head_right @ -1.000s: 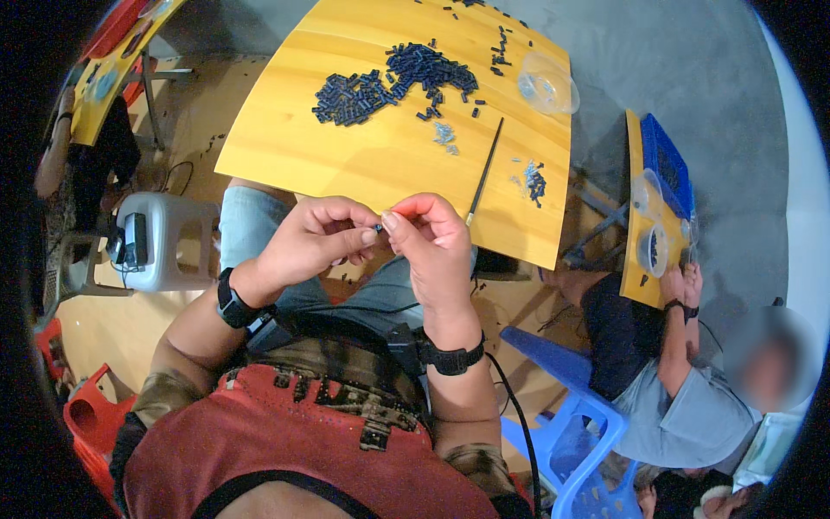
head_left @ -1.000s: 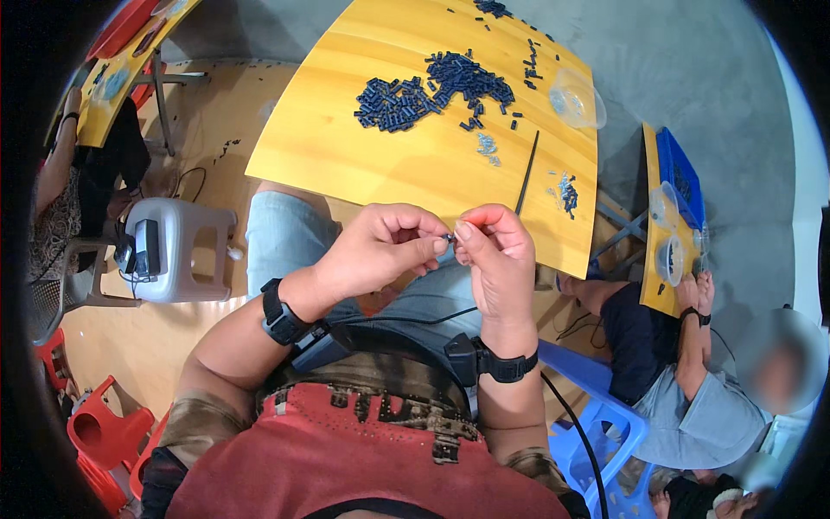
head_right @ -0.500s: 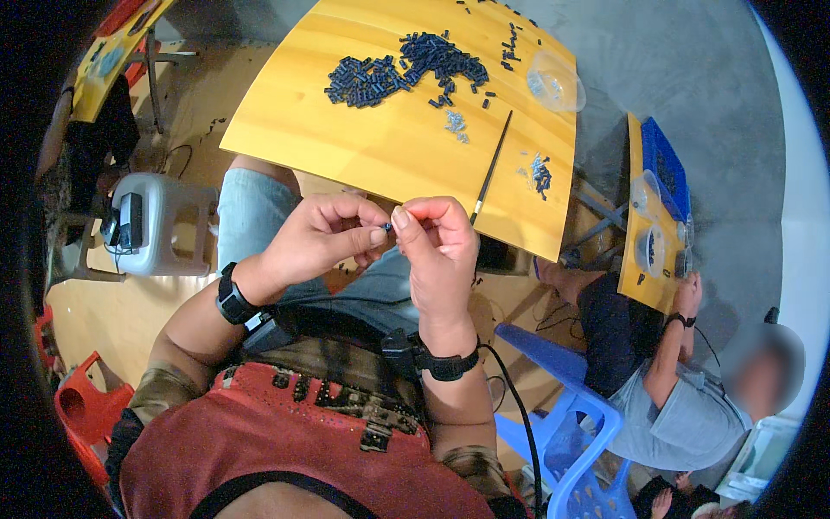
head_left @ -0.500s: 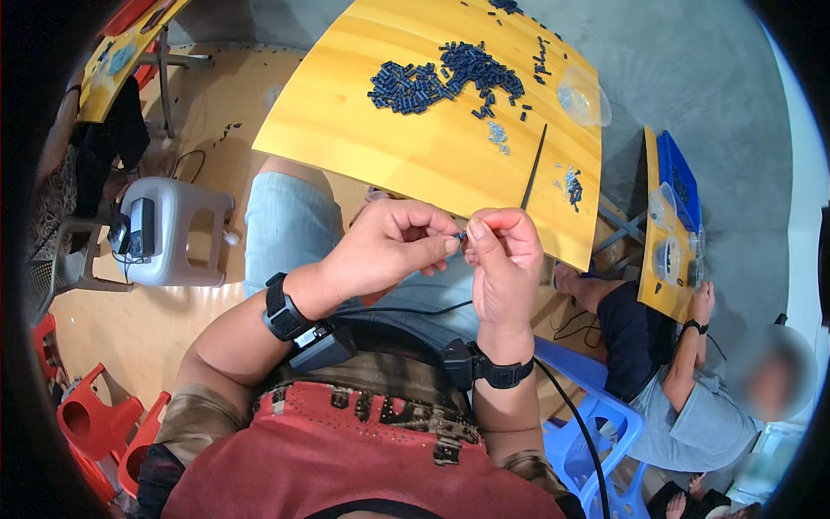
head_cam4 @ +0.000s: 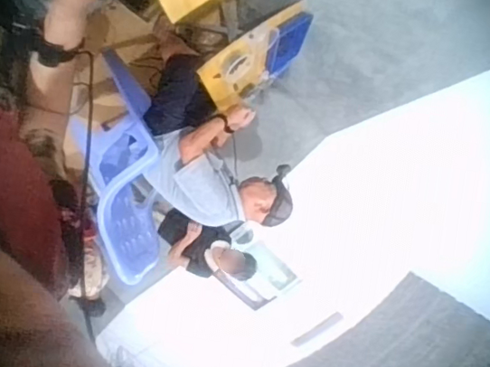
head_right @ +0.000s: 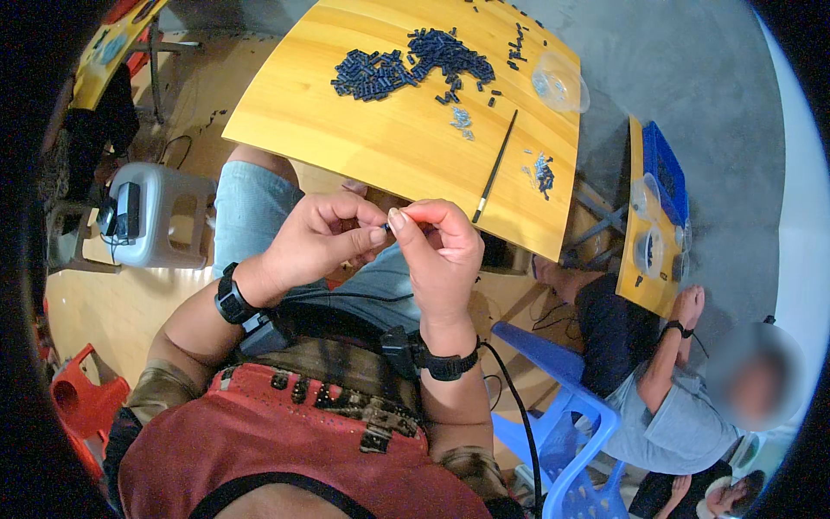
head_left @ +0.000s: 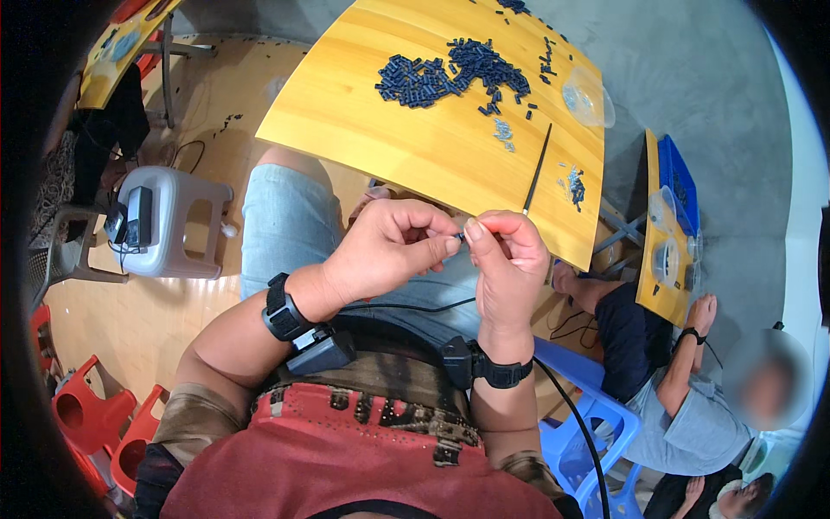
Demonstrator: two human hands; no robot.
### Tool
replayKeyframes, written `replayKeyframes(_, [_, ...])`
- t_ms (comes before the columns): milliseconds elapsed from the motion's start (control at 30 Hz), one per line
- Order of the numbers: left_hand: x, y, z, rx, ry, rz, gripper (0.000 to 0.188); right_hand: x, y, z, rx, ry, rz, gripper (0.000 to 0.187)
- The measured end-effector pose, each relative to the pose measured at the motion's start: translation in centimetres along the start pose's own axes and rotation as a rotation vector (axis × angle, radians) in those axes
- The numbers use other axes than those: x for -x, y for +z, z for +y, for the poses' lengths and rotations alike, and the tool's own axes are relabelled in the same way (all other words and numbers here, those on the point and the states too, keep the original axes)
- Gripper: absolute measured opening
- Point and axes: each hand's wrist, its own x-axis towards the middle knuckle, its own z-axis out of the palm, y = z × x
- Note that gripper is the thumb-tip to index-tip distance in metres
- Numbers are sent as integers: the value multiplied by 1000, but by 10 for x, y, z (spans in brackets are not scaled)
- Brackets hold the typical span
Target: Assembling small plastic components by hand at a workbench.
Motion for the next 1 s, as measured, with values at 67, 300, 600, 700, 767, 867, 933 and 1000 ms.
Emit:
replayKeyframes(67, [1, 0, 1, 3, 23, 3, 10, 0, 3, -2, 9, 17, 15, 9])
replayKeyframes(300, [1, -3, 5, -124, 85, 82, 6, -7, 9, -3, 208, -43, 9, 12])
replayKeyframes(600, [-4, -9, -8, -287, 298, 63, 11, -12, 13, -6, 264, -4, -32, 13])
replayKeyframes(700, [-2, -8, -5, -300, 307, 90, 10, -12, 15, 0, 323, -31, -2, 13])
replayKeyframes(767, [-1, -6, 1, -258, 203, 108, 10, -12, 17, 2, 366, -35, 33, 13])
replayKeyframes(867, [-2, -7, 2, -335, 203, 227, 10, -11, 21, 6, 350, -44, 28, 13])
replayKeyframes(933, [-3, -11, -4, -333, 246, 217, 9, -12, 22, 6, 351, -61, 25, 11])
replayKeyframes(1000, [-5, -13, -5, -237, 204, 185, 9, -12, 22, 6, 352, -80, 22, 10])
